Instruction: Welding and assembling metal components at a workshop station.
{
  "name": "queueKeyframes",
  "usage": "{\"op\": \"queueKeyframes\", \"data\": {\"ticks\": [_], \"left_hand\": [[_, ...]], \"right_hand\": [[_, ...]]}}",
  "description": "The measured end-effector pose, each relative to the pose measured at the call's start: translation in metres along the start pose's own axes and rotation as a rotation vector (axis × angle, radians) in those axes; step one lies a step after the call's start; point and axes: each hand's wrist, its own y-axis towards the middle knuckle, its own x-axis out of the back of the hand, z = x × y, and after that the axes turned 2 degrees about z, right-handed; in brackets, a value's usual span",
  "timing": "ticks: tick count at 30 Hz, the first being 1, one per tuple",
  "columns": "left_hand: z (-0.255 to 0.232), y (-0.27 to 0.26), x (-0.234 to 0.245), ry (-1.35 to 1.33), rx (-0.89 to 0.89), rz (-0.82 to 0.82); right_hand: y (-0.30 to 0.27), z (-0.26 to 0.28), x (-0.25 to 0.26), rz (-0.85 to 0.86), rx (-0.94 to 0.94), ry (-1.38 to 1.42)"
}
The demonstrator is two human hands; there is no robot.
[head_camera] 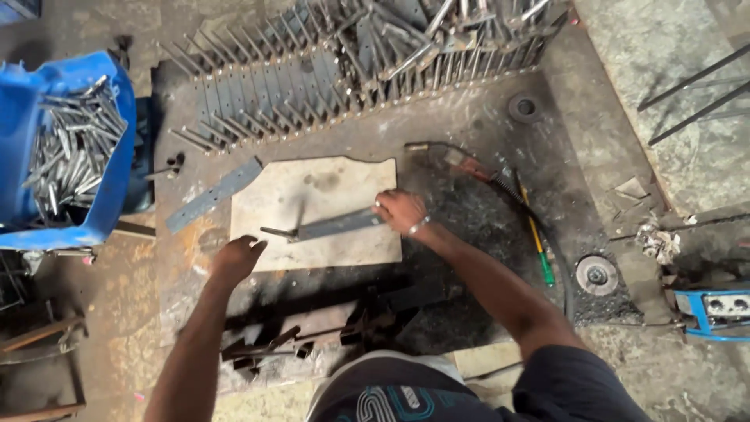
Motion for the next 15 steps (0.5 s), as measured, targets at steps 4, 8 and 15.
{"op": "queueKeyframes", "data": {"ticks": [4,8,15], "left_hand": [[-0.033,-0.087,0.055,-0.289,0.068,0.080],[-0.021,-0.147,0.057,-0.418,0.091,-0.008],[0.034,-0.187,-0.008,-0.613,0.178,-0.256]], "right_hand": [[0.012,0.048,0.133,0.444,-0.155,-0.176],[0.059,0.041,0.266,0.468,-0.318,-0.181],[0.140,-0.034,0.444,0.192,-0.233,-0.446]]}}
